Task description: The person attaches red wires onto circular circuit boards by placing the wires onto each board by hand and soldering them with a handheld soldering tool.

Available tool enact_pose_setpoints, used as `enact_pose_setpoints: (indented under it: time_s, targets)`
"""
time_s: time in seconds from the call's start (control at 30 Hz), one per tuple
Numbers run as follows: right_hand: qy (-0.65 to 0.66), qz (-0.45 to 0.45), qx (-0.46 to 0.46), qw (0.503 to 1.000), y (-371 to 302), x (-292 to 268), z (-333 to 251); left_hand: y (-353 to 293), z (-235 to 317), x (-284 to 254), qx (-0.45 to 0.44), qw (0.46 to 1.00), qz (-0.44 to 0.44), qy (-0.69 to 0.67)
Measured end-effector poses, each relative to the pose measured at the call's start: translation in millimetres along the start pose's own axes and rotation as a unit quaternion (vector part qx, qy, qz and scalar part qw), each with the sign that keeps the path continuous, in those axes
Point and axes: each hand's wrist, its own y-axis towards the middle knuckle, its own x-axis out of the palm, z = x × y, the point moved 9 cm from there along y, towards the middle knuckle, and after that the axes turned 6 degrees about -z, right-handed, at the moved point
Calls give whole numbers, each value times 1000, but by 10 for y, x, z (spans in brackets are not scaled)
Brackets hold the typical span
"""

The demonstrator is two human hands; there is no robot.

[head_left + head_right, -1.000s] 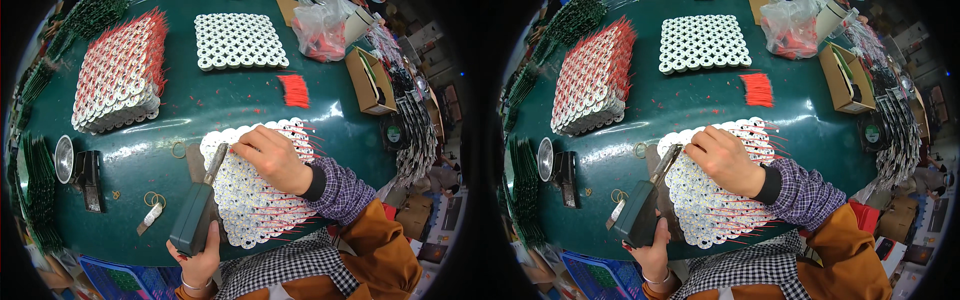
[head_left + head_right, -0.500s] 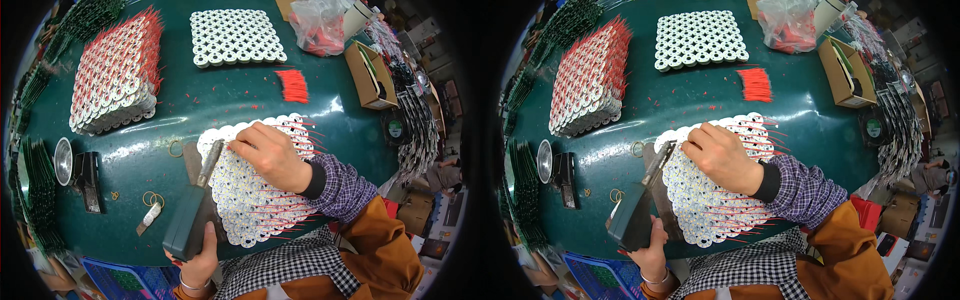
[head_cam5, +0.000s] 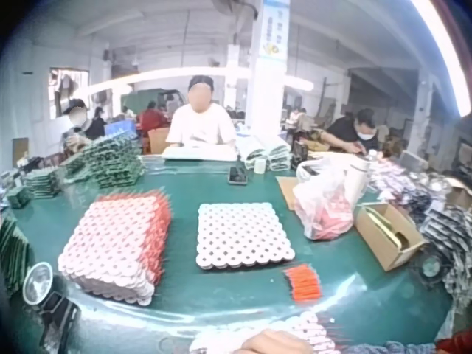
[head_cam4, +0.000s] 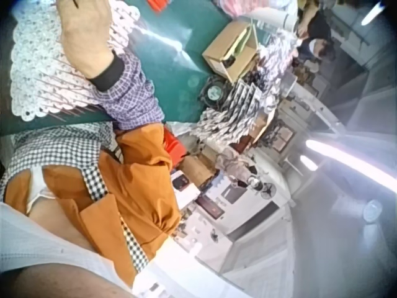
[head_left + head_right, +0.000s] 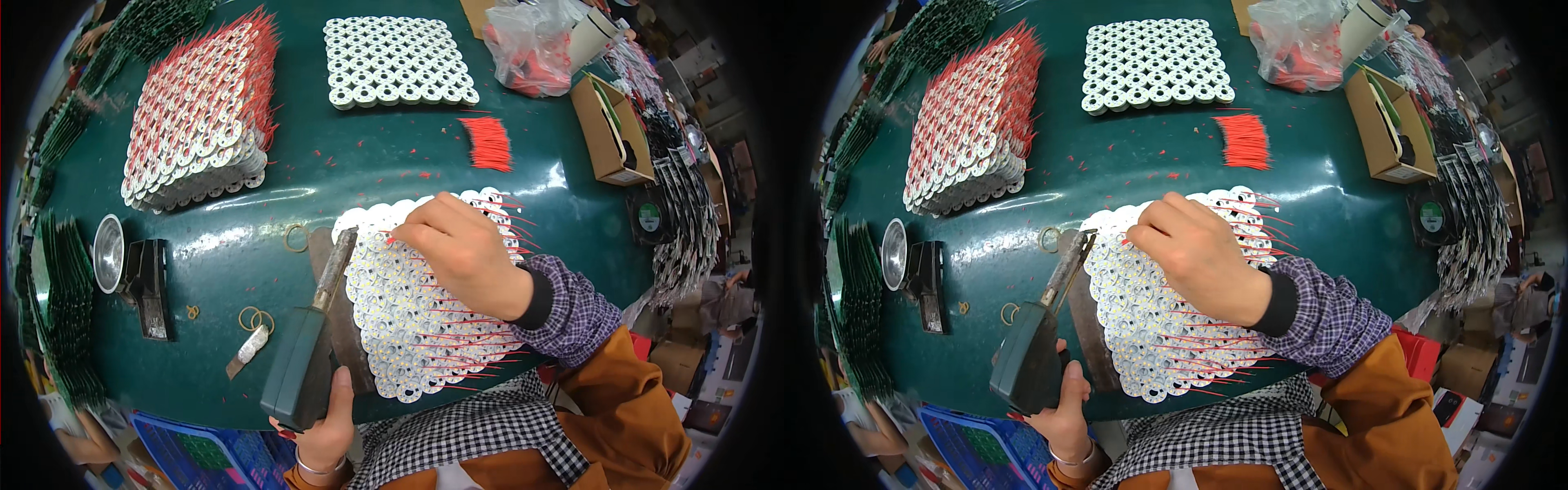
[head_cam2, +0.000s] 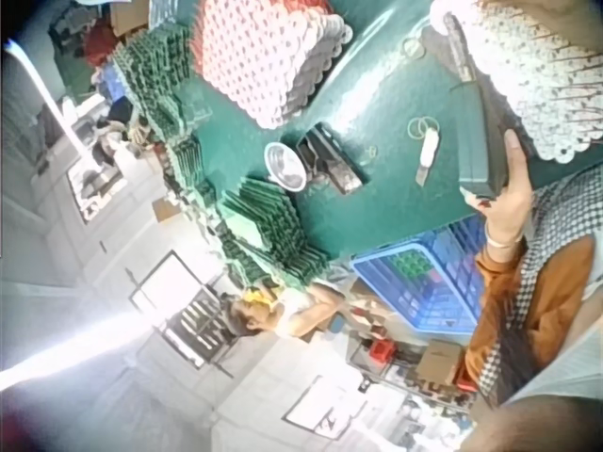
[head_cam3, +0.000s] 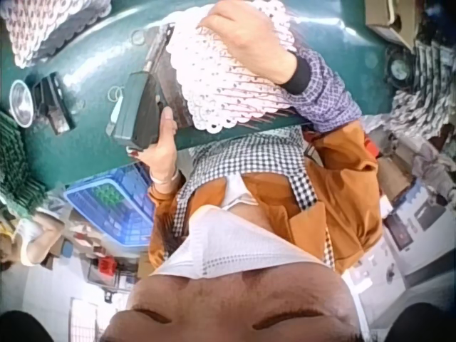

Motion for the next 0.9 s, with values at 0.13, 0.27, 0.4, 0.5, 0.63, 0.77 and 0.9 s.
enact_pose_setpoints:
  time_s: [0.13, 0.27, 0.4, 0.5, 0.63, 0.77, 0.9]
  targets:
    - [48, 11, 6, 999, -5, -31, -46, -18, -2, -2, -9, 1000, 4, 2]
    - [49, 6, -3, 999, -50, 160, -13, -25, 4, -19, -10, 1000, 9, -2]
    - [32, 2, 1, 999, -61, 186, -31, -52, -7, -10, -14, 1000, -9, 8]
    - [27, 2, -3, 1000, -53, 212, -23, -48, -24, 12, -20, 1000, -11, 8]
    - [13, 3, -6, 1000, -41, 202, -52, -66, -50, 25, -28, 999, -12, 12]
    - [3, -12, 6, 1000, -24, 218, -49, -51, -48, 26, -33, 999, -15, -5]
    - [-5, -7, -11, 1000, -39, 230, -66, -60, -46, 37, -43, 999, -12, -1]
